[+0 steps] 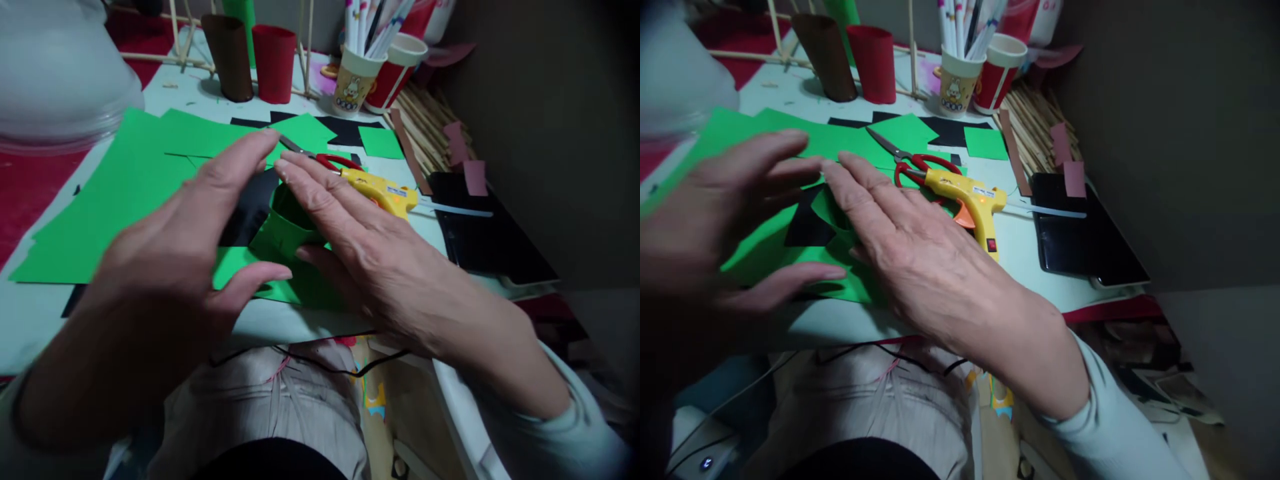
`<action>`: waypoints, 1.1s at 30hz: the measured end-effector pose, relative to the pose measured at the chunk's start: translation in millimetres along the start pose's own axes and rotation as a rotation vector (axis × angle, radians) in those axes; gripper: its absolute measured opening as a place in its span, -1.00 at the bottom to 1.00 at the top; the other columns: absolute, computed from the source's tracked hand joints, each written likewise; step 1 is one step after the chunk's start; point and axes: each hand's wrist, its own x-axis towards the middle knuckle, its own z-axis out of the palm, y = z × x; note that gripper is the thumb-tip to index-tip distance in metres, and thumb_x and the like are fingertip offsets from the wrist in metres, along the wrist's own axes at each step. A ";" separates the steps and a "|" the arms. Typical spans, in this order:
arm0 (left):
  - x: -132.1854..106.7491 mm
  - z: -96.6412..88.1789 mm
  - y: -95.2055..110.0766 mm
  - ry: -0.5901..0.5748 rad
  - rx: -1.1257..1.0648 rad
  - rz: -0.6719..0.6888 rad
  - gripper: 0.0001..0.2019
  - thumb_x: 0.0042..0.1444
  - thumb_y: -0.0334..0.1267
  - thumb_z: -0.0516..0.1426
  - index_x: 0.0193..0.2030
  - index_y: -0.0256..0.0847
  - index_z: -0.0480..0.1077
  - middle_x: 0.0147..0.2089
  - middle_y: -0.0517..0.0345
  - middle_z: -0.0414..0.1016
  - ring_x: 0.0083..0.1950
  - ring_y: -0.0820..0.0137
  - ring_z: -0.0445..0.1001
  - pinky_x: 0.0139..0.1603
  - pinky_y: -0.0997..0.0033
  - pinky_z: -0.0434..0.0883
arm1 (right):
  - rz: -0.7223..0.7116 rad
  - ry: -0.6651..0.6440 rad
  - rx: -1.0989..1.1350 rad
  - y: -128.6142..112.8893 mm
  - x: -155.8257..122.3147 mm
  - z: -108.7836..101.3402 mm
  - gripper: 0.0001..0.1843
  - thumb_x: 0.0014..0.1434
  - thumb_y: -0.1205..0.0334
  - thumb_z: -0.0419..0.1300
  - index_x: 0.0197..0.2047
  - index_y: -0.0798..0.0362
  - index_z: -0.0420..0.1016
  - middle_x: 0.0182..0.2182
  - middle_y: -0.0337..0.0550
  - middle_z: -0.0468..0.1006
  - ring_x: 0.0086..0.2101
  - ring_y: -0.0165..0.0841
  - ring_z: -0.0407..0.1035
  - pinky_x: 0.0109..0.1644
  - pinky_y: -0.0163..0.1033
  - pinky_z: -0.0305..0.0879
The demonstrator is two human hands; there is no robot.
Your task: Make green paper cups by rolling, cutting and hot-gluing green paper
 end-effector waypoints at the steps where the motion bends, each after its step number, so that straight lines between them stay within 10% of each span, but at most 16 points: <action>1: 5.1 2.1 1.3 -0.038 0.024 0.030 -0.14 0.17 0.10 0.27 0.55 0.11 0.04 0.48 0.33 0.33 0.45 0.06 0.38 0.50 0.06 0.28 | 0.008 0.006 0.015 -0.3 0.0 1.4 -0.30 0.45 0.37 -0.03 0.58 -0.02 -0.05 0.58 -0.19 -0.03 0.52 -0.28 -0.13 0.59 0.06 -0.04; 5: 17.1 8.6 0.9 -0.073 0.058 0.095 -0.11 0.18 -0.03 0.22 0.59 -0.05 -0.04 0.58 0.23 0.15 0.50 -0.04 0.31 0.35 0.06 0.50 | -0.003 0.049 0.051 -2.8 -1.3 5.4 -0.22 0.33 0.54 -0.07 0.58 0.15 -0.09 0.58 -0.01 -0.06 0.52 -0.20 -0.09 0.56 0.14 0.02; 11: 19.1 13.0 5.7 -0.108 -0.013 0.213 -0.10 0.26 -0.22 0.19 0.60 0.12 -0.24 0.65 0.55 -0.18 0.63 0.30 0.01 0.58 0.31 0.10 | -0.064 0.110 0.128 2.2 -3.6 10.6 -0.22 0.34 0.45 -0.13 0.57 0.37 -0.25 0.58 0.21 -0.17 0.53 -0.16 -0.18 0.54 0.16 0.05; 19: 17.6 16.8 0.4 -0.079 0.031 0.304 -0.20 0.28 -0.13 0.27 0.55 0.29 -0.01 0.56 0.40 0.20 0.50 0.22 0.31 0.49 0.25 0.32 | -0.080 0.250 0.262 16.2 -11.4 15.8 -0.12 0.24 0.49 -0.07 0.56 0.40 -0.34 0.58 0.23 -0.20 0.54 -0.29 -0.34 0.56 0.10 -0.05; 25: 14.2 16.1 -2.4 -0.041 0.175 0.329 -0.59 0.26 -0.17 0.26 0.25 0.03 0.47 0.19 0.09 0.65 0.32 0.12 0.54 0.31 0.15 0.52 | -0.029 0.314 0.296 20.7 -16.9 15.9 -0.13 0.28 0.50 -0.07 0.57 0.31 -0.35 0.58 0.13 -0.16 0.54 -0.34 -0.31 0.53 0.00 0.08; 29: 7.0 9.3 -4.3 0.083 0.122 0.262 -0.92 0.21 -0.16 0.30 -0.16 0.04 0.59 0.03 0.18 0.71 0.24 0.18 0.60 0.18 0.28 0.59 | -0.010 0.422 0.357 26.3 -25.3 14.7 -0.29 0.39 0.41 -0.02 0.54 0.31 -0.08 0.54 0.24 0.03 0.53 -0.28 -0.17 0.53 0.02 0.08; 33: -5.1 -0.9 -6.0 0.293 -0.161 -0.013 -0.90 -0.01 -0.11 0.44 -0.32 0.14 0.66 -0.20 0.26 0.74 0.26 0.11 0.59 0.34 0.08 0.52 | 0.187 0.660 0.476 18.3 -34.8 11.4 -0.64 0.41 0.32 0.14 0.24 0.04 0.47 0.23 0.04 0.58 0.27 -0.22 0.43 0.34 -0.02 0.41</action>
